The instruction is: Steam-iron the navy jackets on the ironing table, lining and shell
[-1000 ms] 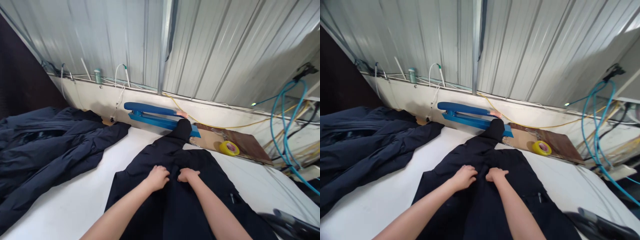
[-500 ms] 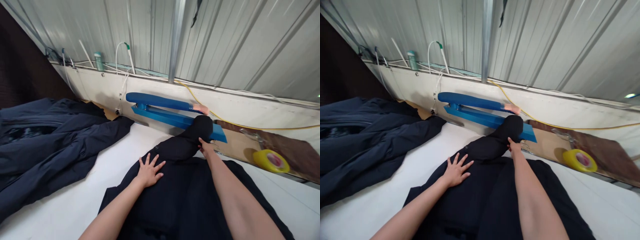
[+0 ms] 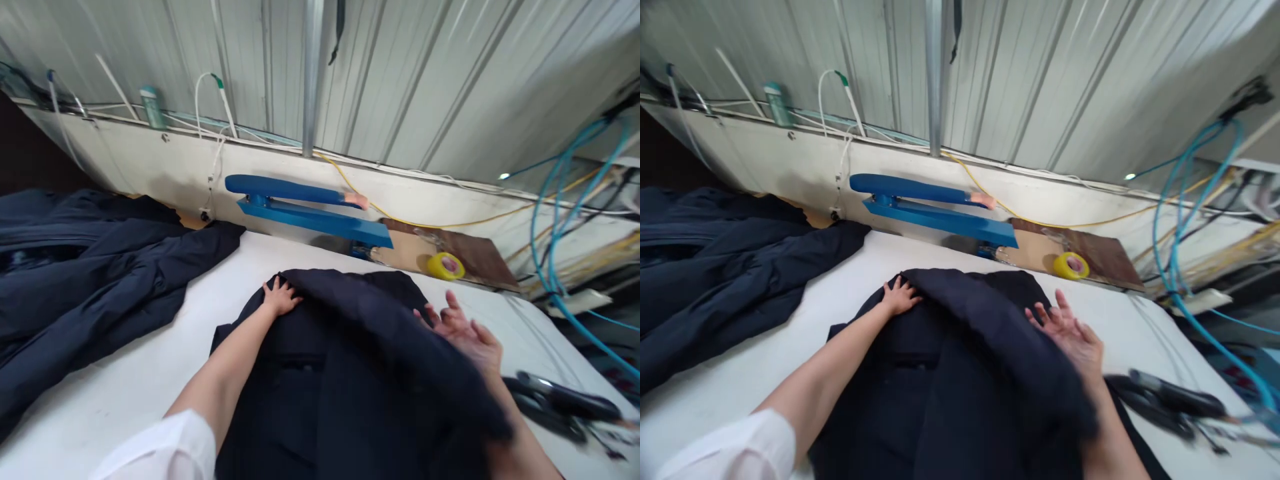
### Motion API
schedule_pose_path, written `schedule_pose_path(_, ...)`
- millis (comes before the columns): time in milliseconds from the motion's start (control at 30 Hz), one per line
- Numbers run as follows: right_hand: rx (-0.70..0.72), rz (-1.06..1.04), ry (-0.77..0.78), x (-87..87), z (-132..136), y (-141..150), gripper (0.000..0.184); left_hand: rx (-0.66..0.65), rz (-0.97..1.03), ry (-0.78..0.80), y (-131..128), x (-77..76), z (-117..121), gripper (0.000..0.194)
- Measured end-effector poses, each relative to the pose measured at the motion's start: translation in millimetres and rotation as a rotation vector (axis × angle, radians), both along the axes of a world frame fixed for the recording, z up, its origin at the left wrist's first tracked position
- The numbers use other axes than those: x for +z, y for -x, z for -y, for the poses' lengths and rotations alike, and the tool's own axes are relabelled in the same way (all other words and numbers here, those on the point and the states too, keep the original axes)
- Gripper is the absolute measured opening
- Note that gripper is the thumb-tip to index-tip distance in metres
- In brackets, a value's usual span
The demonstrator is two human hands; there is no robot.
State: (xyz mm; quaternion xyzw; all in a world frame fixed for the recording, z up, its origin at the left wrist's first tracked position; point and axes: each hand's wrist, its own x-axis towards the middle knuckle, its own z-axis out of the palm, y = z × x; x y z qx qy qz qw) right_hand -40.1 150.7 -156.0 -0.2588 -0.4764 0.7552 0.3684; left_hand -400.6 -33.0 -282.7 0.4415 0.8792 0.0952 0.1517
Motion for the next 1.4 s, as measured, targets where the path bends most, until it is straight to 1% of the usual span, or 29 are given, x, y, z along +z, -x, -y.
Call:
schedule_pose_path(67, 0.063, 0.118, 0.06, -10.3, 22.2, -46.6, 0.04, 0.08, -0.009, -0.064, -1.7, 7.9, 4.7, 0.043)
schedule_pose_path(100, 0.098, 0.235, 0.094, -15.5, 33.3, -65.8, 0.04, 0.13, -0.028, -0.1, -3.6, 12.4, 7.6, 0.035)
schedule_pose_path(133, 0.133, 0.403, 0.112, -20.9, 44.7, -81.5, 0.041, 0.18, -0.053, -0.131, -6.7, 17.4, 10.3, 0.03)
schedule_pose_path(200, 0.186, 0.737, 0.09, -31.9, 68.7, -100.3, 0.052, 0.263, -0.114, -0.172, -18.1, 28.9, 13.9, 0.032)
schedule_pose_path(267, 0.198, 0.931, -0.032, -42.1, 91.7, -100.9, 0.067, 0.285, -0.177, -0.28, -38.4, 41.7, 13.8, 0.036)
schedule_pose_path(300, 0.191, 0.963, -0.136, -45.7, 101.6, -95.4, 0.074, 0.244, -0.197, -0.364, -51.9, 48.2, 12.5, 0.035)
schedule_pose_path(333, 0.184, 0.971, -0.262, -47.3, 110.0, -87.3, 0.078, 0.162, -0.202, -0.449, -67.1, 54.4, 10.8, 0.033)
schedule_pose_path(367, 0.179, 0.978, -0.393, -46.4, 116.9, -77.7, 0.079, 0.05, -0.19, -0.518, -83.2, 60.0, 9.1, 0.03)
schedule_pose_path(400, 0.182, 1.003, -0.513, -42.7, 122.5, -67.8, 0.075, -0.083, -0.165, -0.551, -99.3, 64.8, 7.8, 0.03)
schedule_pose_path(467, 0.233, 1.153, -0.679, -27.8, 132.2, -50.0, 0.056, -0.319, -0.105, -0.496, -128.6, 71.0, 7.1, 0.037)
schedule_pose_path(500, 0.263, 1.277, -0.724, -18.6, 137.3, -42.8, 0.046, -0.406, -0.087, -0.442, -140.8, 72.1, 8.1, 0.044)
schedule_pose_path(533, 0.28, 1.409, -0.757, -10.0, 143.3, -36.9, 0.042, -0.475, -0.076, -0.382, -151.0, 71.9, 9.8, 0.051)
schedule_pose_path(600, 0.243, 1.6, -0.836, -1.4, 158.6, -27.6, 0.051, -0.56, -0.071, -0.271, -165.9, 67.6, 14.5, 0.066)
schedule_pose_path(633, 0.18, 1.637, -0.887, -3.7, 167.9, -24.1, 0.057, -0.574, -0.072, -0.227, -171.2, 63.8, 16.9, 0.072)
schedule_pose_path(667, 0.107, 1.643, -0.937, -11.0, 177.8, -21.2, 0.061, -0.574, -0.071, -0.193, -175.3, 59.2, 19.1, 0.077)
schedule_pose_path(733, -0.017, 1.62, -1.013, -38.4, 197.5, -18.0, 0.06, -0.556, -0.066, -0.151, -180.9, 48.4, 22.3, 0.082)
schedule_pose_path(800, -0.026, 1.662, -1.017, -73.3, 213.3, -18.3, 0.059, -0.552, -0.067, -0.127, -183.6, 37.3, 23.7, 0.085)
schedule_pose_path(867, -0.013, 1.7, -1.028, -102.8, 222.5, -20.9, 0.058, -0.558, -0.056, -0.077, -183.8, 28.1, 23.7, 0.088)
schedule_pose_path(900, -0.009, 1.71, -1.03, -112.6, 224.7, -22.4, 0.058, -0.557, -0.04, -0.039, -183.1, 24.8, 23.2, 0.089)
schedule_pose_path(967, 0.002, 1.709, -1.021, -121.6, 225.3, -24.8, 0.059, -0.545, 0.016, 0.043, -180.4, 22.1, 20.1, 0.09)
schedule_pose_path(1033, 0.021, 1.685, -1.0, -119.4, 222.8, -26.4, 0.059, -0.541, 0.091, 0.112, -176.2, 25.0, 12.8, 0.089)
schedule_pose_path(1100, 0.05, 1.64, -0.97, -111.5, 217.9, -28.4, 0.058, -0.523, 0.148, 0.14, -170.1, 33.2, -0.2, 0.082)
schedule_pose_path(1133, 0.071, 1.613, -0.946, -106.6, 214.6, -30.0, 0.057, -0.509, 0.158, 0.136, -166.3, 38.7, -8.8, 0.074)
schedule_pose_path(1200, 0.124, 1.547, -0.896, -96.7, 206.3, -35.0, 0.05, -0.478, 0.137, 0.103, -157.0, 50.6, -29.5, 0.051)
schedule_pose_path(1233, 0.129, 1.526, -0.872, -92.2, 201.5, -38.9, 0.048, -0.466, 0.109, 0.08, -152.0, 56.3, -40.6, 0.041)
schedule_pose_path(1267, 0.104, 1.526, -0.844, -88.5, 196.7, -43.8, 0.049, -0.457, 0.076, 0.057, -146.9, 61.2, -51.9, 0.036)
schedule_pose_path(1300, 0.05, 1.552, -0.803, -85.8, 192.2, -50.2, 0.053, -0.449, 0.04, 0.037, -142.0, 65.2, -62.9, 0.037)
schedule_pose_path(1333, -0.028, 1.602, -0.739, -84.2, 188.4, -58.1, 0.061, -0.437, 0.002, 0.019, -137.2, 67.9, -73.4, 0.043)
schedule_pose_path(1400, -0.213, 1.718, -0.537, -84.5, 184.3, -78.1, 0.085, -0.417, -0.067, -0.007, -127.6, 69.0, -92.8, 0.064)
